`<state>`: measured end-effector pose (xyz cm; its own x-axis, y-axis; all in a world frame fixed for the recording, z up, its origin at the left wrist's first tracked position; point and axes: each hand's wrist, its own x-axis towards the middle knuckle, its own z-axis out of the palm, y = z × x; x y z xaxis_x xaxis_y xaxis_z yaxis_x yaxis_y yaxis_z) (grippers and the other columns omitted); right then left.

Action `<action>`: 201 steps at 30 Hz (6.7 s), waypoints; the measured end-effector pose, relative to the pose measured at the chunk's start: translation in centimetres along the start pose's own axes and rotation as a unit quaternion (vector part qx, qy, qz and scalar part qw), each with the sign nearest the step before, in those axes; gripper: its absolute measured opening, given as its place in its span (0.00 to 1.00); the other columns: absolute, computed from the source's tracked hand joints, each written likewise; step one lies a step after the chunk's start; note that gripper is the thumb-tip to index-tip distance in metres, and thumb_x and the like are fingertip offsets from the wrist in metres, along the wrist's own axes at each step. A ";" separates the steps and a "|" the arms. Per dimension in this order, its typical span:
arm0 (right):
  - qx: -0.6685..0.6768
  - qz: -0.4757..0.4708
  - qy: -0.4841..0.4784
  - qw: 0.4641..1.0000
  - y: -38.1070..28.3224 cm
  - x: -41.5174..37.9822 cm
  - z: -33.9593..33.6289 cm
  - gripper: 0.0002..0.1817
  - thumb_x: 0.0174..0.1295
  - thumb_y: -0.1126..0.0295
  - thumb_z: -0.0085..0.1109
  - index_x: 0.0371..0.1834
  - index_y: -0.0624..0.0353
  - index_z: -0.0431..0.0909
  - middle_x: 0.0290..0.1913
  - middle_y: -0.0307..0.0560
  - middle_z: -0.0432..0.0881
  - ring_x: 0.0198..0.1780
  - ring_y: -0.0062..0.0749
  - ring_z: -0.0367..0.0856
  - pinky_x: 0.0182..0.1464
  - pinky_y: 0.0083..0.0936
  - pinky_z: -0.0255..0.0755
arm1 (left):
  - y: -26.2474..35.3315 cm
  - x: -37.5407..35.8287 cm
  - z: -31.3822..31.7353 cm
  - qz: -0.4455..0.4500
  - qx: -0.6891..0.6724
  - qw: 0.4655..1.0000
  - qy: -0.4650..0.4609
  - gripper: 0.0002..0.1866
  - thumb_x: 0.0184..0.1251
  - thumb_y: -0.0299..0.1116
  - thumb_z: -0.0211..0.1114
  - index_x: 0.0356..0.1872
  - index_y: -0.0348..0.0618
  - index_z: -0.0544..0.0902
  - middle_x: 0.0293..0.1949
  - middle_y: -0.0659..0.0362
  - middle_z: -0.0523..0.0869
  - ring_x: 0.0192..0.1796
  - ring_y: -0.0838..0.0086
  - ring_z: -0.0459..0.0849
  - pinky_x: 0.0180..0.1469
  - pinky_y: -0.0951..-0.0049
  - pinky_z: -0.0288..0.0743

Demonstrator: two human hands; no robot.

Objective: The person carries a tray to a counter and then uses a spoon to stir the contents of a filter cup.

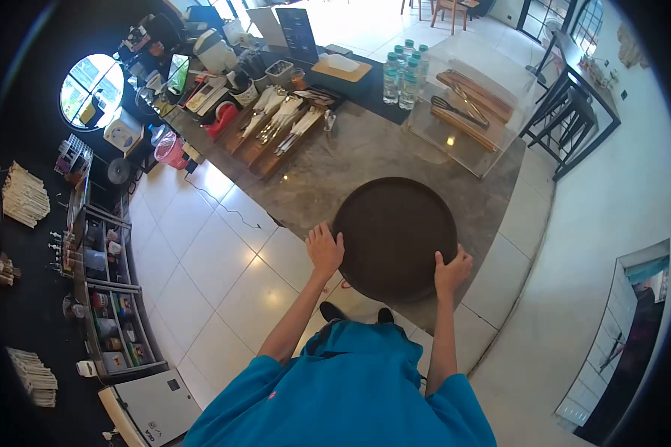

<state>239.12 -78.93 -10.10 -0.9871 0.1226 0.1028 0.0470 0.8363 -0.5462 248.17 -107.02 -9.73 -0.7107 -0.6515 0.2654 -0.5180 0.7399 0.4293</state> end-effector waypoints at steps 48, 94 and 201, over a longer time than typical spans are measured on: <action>0.502 -0.371 -0.622 0.474 -85.0 -38.5 27.7 0.06 0.62 0.72 0.64 0.34 0.64 0.81 0.33 0.41 0.83 0.39 0.23 0.80 0.45 0.22 0.73 | -58.1 15.0 -44.1 -0.179 -0.413 0.801 0.394 0.20 0.75 0.45 0.53 0.33 0.37 0.77 0.20 0.57 0.78 0.21 0.77 0.75 0.26 0.78 0.63; 0.518 -0.193 -0.301 0.777 -133.3 -13.7 65.1 0.05 0.63 0.77 0.62 0.34 0.68 0.79 0.32 0.42 0.80 0.36 0.20 0.79 0.41 0.17 0.71 | -94.0 92.3 -34.6 0.022 -0.592 0.804 -0.044 0.10 0.71 0.30 0.55 0.36 0.33 0.79 0.22 0.57 0.78 0.22 0.78 0.74 0.24 0.79 0.66; 0.465 -0.029 0.137 0.874 -139.1 -3.2 70.5 0.13 0.69 0.66 0.57 0.32 0.65 0.75 0.26 0.46 0.82 0.21 0.22 0.79 0.25 0.18 0.70 | -97.0 113.9 -18.1 0.095 -0.658 0.635 -0.395 0.12 0.78 0.37 0.51 0.37 0.40 0.76 0.27 0.67 0.72 0.28 0.86 0.65 0.30 0.82 0.58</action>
<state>224.99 -233.33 6.98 -0.9040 0.3241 0.2787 -0.2728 0.0646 -0.9599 226.09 -256.08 -5.53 -0.9868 0.0991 0.1279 0.0893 -0.3259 0.9412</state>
